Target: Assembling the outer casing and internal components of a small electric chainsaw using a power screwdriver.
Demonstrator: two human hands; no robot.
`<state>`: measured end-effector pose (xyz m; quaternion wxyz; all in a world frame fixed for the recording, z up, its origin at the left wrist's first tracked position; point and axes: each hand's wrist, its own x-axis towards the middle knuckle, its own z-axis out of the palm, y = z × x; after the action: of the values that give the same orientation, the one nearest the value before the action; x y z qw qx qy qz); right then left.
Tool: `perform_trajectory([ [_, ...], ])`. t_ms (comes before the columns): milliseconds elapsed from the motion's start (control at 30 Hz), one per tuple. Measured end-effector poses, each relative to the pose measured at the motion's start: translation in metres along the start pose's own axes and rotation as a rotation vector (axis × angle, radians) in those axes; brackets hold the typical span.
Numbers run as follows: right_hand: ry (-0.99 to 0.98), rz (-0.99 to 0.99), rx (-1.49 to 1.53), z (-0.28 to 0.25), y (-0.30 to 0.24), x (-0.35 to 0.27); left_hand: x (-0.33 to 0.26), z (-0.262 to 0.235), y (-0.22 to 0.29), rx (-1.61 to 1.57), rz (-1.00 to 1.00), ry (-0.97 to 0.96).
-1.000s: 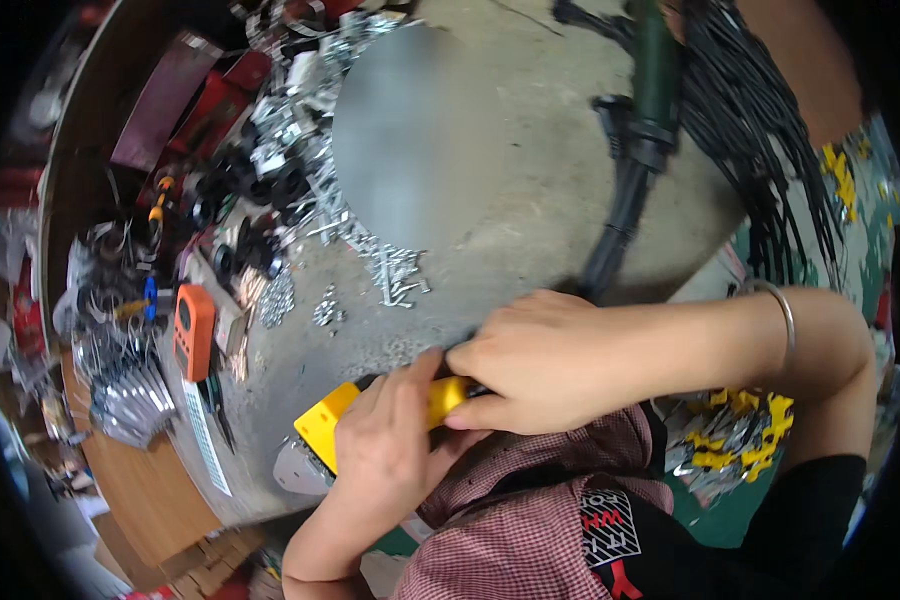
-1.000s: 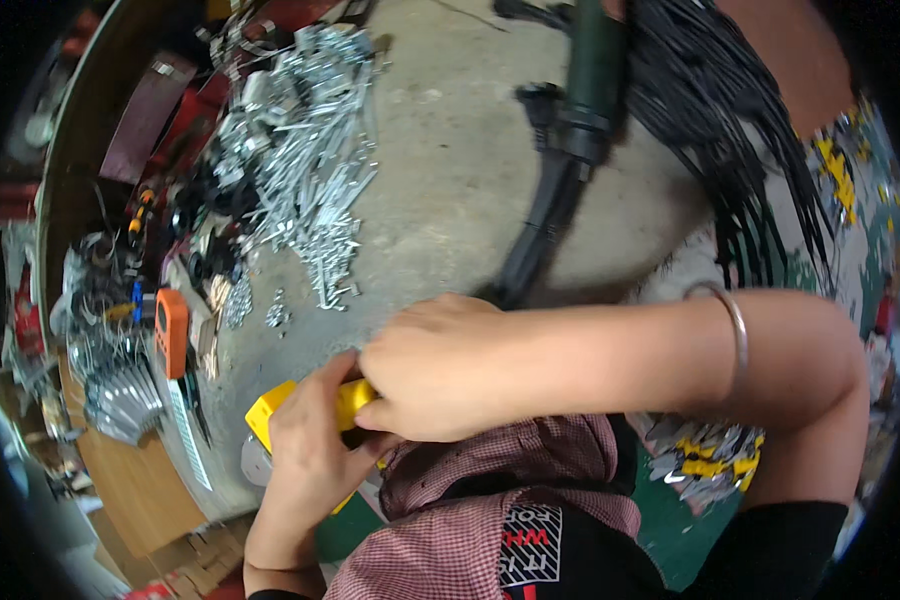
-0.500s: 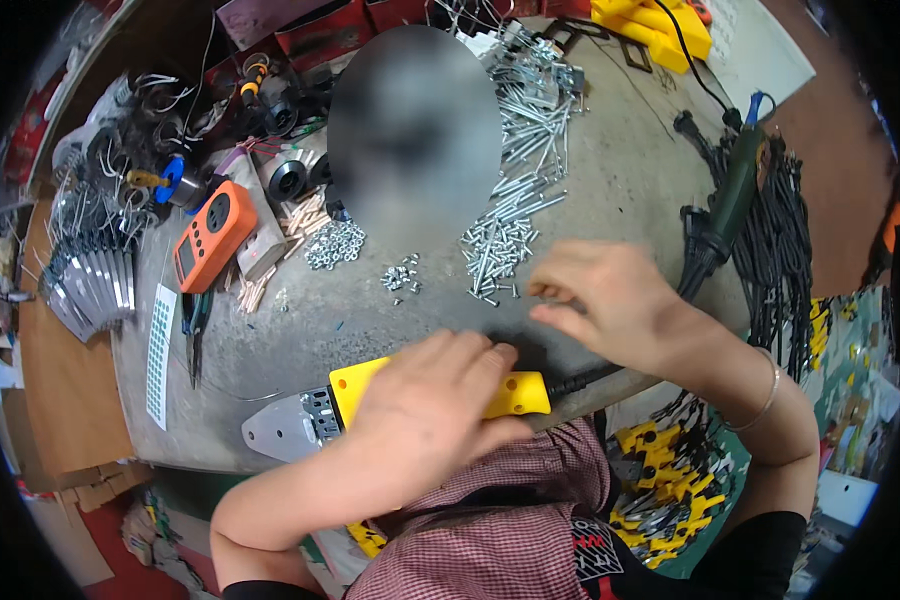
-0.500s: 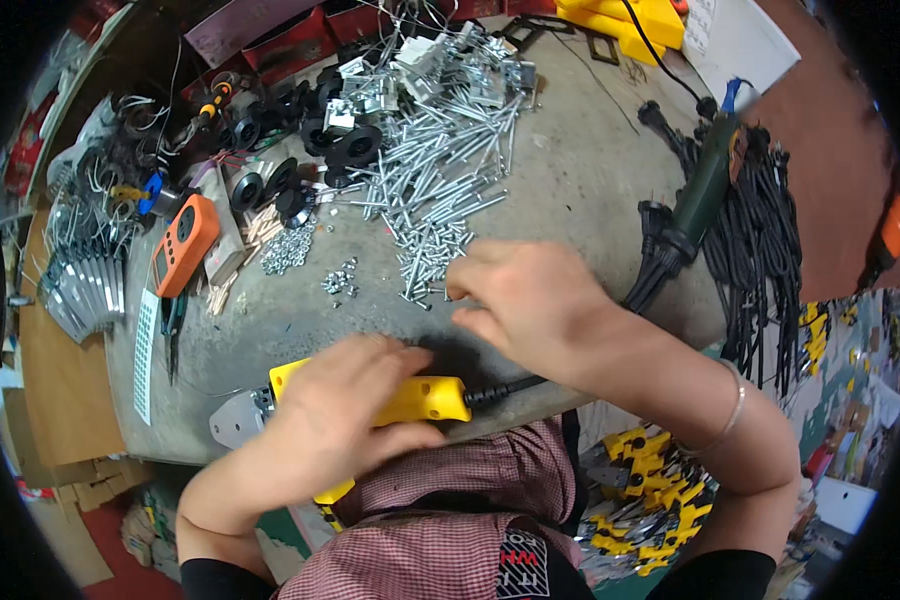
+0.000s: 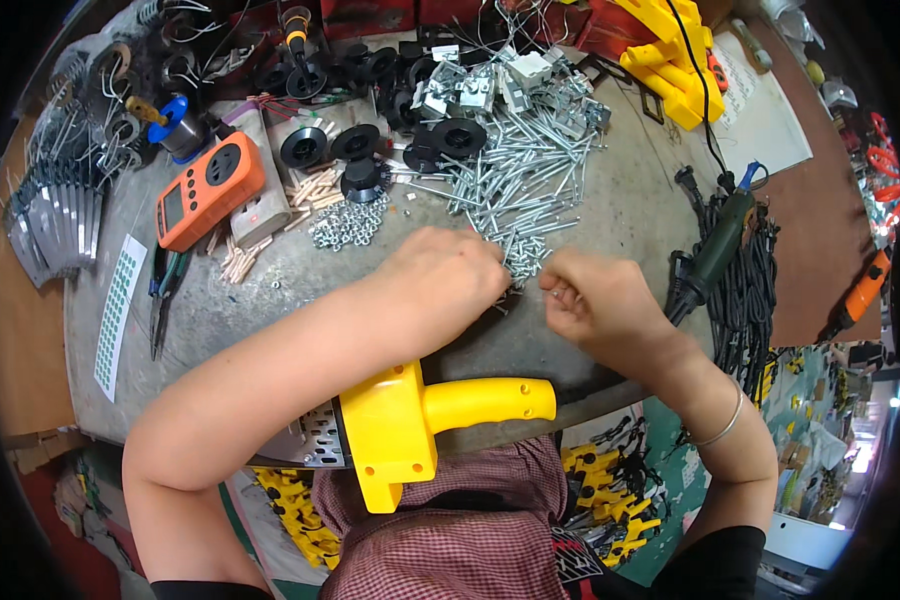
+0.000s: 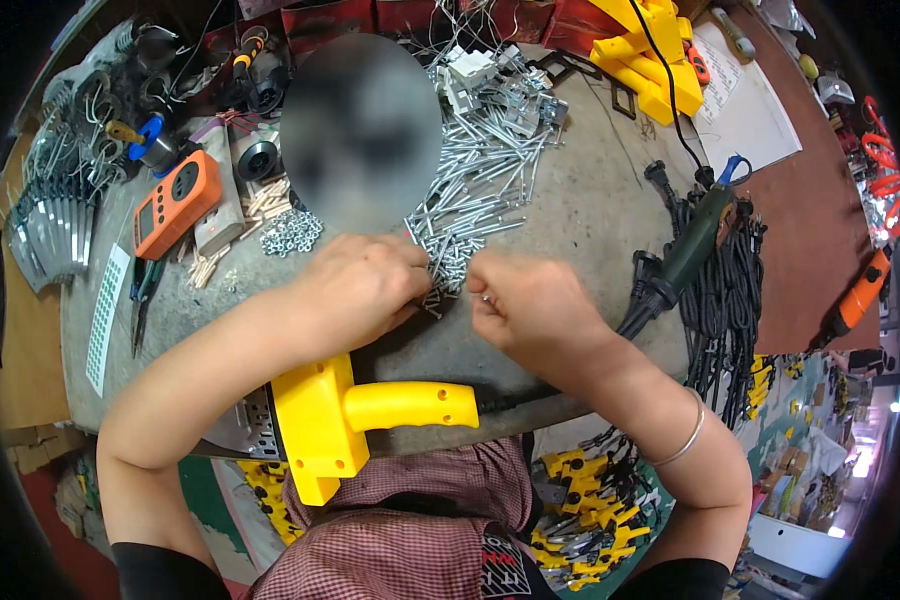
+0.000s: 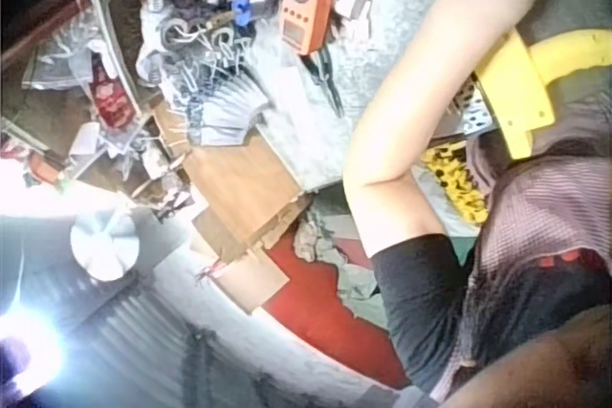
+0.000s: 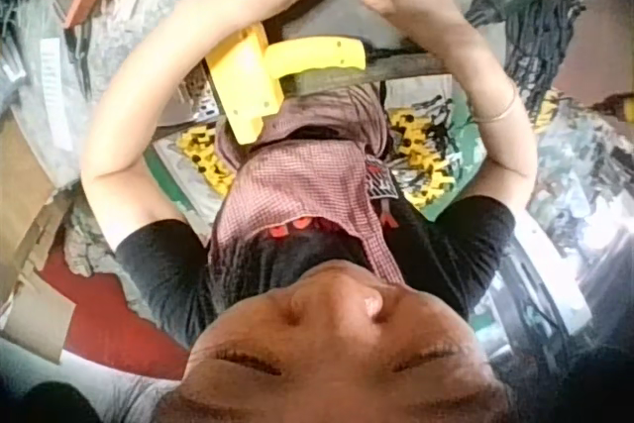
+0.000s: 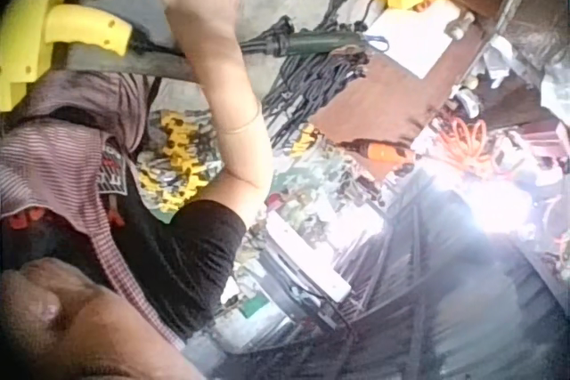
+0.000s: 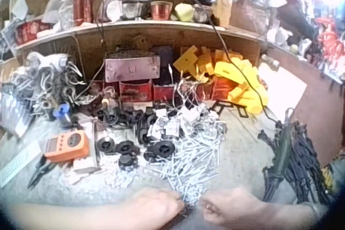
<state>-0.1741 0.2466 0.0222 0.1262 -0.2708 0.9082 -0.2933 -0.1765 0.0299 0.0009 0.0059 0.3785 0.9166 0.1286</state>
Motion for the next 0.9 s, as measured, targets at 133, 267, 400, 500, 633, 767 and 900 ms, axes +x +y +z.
perform_trajectory([
  [133, 0.061, -0.390, -0.240, 0.015, 0.005, 0.007, -0.023, -0.042, 0.001, -0.203, -0.098, 0.112],
  [267, 0.041, -0.320, -0.497, 0.022, -0.011, 0.008, -0.082, -0.073, 0.002, -0.469, -0.173, 0.141],
  [400, 0.047, -0.328, -0.620, 0.026, -0.014, 0.012, -0.122, -0.064, 0.010, -0.552, -0.299, 0.097],
  [500, 0.078, -0.350, -0.568, 0.020, -0.014, 0.015, -0.127, -0.053, 0.014, -0.491, -0.320, 0.175],
  [633, 0.007, -0.373, -0.028, 0.010, -0.052, 0.014, -0.129, -0.043, 0.010, -0.515, -0.311, 0.232],
  [767, -0.019, -0.597, -0.126, 0.030, -0.079, 0.024, -0.133, -0.041, 0.007, -0.585, -0.325, 0.259],
  [900, -0.016, -0.716, -0.209, 0.033, -0.077, 0.029, -0.141, -0.041, 0.007, -0.555, -0.356, 0.314],
])
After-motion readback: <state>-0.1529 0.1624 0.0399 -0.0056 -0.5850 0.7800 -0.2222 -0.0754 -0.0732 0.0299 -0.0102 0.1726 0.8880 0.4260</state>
